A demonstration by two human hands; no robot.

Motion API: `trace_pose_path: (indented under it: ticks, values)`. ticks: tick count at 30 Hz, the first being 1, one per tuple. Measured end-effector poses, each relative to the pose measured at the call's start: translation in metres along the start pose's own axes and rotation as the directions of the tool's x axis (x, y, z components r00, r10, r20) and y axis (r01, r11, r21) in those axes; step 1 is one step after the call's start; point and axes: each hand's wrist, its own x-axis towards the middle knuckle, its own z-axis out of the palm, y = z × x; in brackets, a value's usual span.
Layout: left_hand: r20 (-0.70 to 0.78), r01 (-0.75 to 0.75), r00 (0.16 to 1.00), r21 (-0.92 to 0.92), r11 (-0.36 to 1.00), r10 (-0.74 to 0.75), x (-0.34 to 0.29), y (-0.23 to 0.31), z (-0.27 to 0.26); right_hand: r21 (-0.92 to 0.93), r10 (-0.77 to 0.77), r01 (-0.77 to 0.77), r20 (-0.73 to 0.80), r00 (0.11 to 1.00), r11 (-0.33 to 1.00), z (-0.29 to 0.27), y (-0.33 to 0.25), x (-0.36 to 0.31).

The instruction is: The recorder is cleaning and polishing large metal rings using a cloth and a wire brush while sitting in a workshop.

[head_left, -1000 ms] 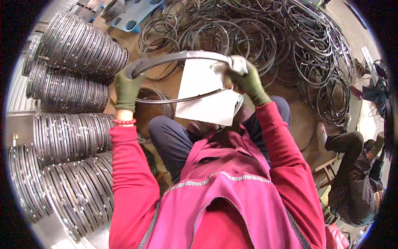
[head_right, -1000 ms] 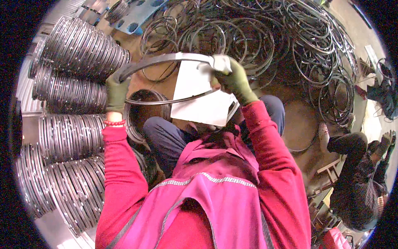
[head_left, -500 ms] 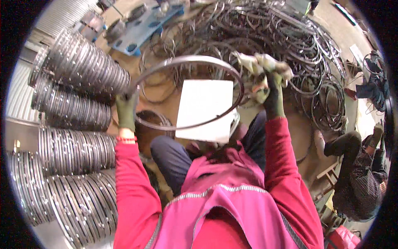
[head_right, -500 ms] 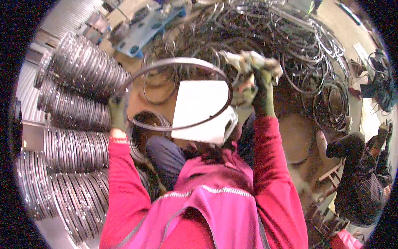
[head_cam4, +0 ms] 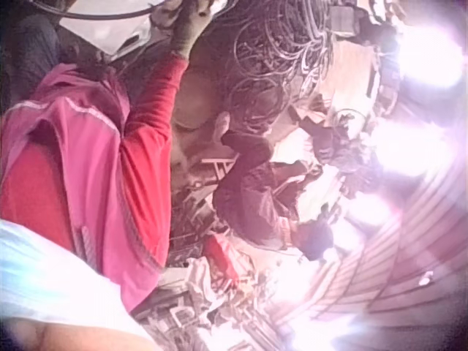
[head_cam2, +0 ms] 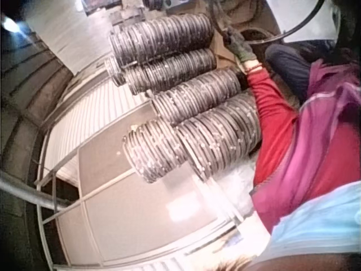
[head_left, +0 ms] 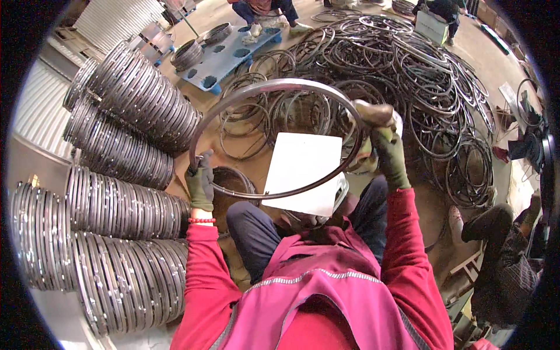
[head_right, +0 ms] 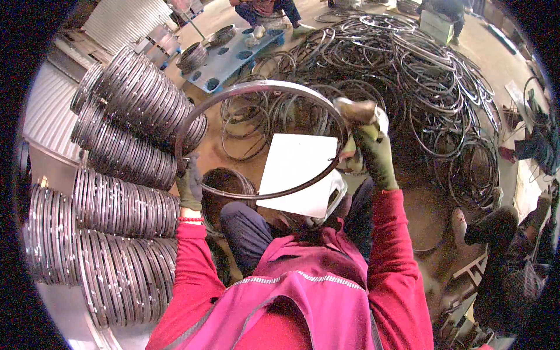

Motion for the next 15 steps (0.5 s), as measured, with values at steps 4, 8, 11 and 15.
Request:
trace_pose_path:
  ticks: [4,8,11,15]
  values:
    - [0.143,0.058,0.989,-0.078,0.995,-0.046,0.001,0.006,0.000,-0.050,-0.129,0.129,0.008,0.992,0.990,0.014,-0.051,0.008]
    - [0.026,-0.040,0.999,0.019,0.999,0.039,-0.005,0.002,0.011,0.014,-0.099,0.098,0.134,0.986,0.995,0.050,-0.097,-0.003]
    - [0.008,-0.024,1.000,0.112,0.993,0.023,-0.012,0.010,0.026,-0.183,-0.052,0.113,0.307,0.950,0.977,0.064,-0.100,-0.002]
    - [0.082,0.081,0.993,0.106,0.991,-0.090,-0.012,0.017,0.034,-0.369,-0.043,0.183,0.355,0.934,0.911,0.075,-0.074,0.015]
